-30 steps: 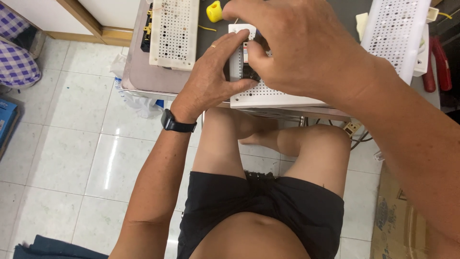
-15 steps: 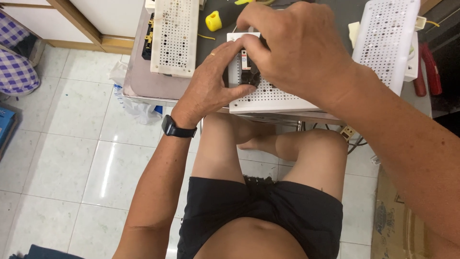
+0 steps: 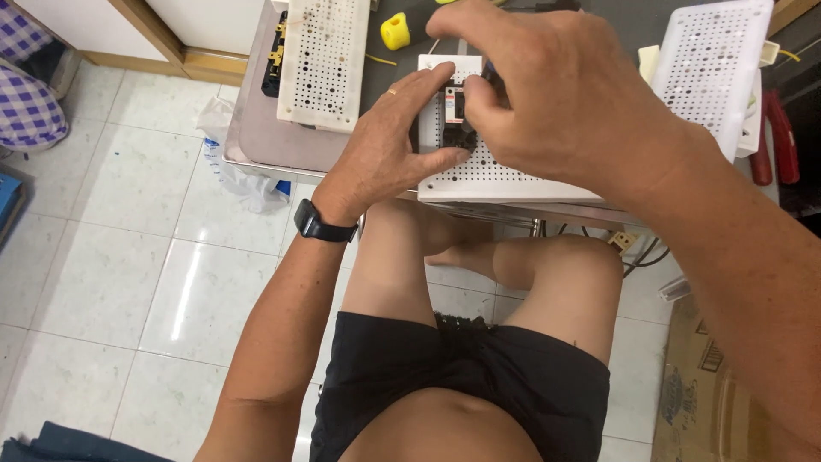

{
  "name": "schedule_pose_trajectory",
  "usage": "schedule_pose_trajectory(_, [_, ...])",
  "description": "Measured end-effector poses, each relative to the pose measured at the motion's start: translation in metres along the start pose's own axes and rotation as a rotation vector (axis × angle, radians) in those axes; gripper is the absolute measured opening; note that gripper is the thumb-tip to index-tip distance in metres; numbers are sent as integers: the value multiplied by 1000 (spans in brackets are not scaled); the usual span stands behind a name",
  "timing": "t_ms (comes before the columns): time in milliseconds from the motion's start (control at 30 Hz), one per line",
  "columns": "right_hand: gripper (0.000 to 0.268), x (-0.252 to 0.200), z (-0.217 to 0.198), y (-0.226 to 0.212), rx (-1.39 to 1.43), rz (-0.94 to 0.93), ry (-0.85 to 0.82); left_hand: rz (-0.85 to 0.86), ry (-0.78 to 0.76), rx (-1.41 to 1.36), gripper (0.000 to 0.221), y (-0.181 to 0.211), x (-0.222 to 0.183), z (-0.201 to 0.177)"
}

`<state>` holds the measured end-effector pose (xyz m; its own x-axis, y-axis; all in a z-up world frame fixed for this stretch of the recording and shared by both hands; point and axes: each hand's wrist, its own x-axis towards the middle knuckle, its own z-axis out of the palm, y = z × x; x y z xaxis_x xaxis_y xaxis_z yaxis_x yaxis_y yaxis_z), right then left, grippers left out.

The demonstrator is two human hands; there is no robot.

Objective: Assembling electrical switches and circuit breakers onto a mounting plate using a screwdriver.

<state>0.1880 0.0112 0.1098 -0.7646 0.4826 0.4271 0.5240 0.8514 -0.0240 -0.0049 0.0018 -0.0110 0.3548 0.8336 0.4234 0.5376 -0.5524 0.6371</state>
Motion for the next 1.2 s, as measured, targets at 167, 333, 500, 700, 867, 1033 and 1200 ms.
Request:
schedule_pose_trajectory(167, [10, -5, 11, 9, -76, 38, 68, -10, 19, -26, 73, 3, 1, 0])
schedule_pose_trajectory(333, [30, 3, -4, 0, 101, -26, -66, 30, 19, 17, 80, -4, -1, 4])
schedule_pose_trajectory(500, [16, -3, 13, 9, -151, -18, 115, -8, 4, -17, 69, 13, 2, -4])
schedule_pose_trajectory(700, [43, 4, -9, -11, 77, -21, -93, 48, 31, 11, 80, 2, -1, 2])
schedule_pose_trajectory(867, [21, 2, 5, -3, -66, 27, 34, 36, 19, -40, 73, 6, -1, -1])
schedule_pose_trajectory(1033, [47, 5, -3, -9, 82, -17, -78, 45, 12, 11, 83, 2, -1, -2])
schedule_pose_trajectory(1200, [26, 1, 7, 1, -75, 35, 43, 56, 12, 13, 85, -7, -2, 1])
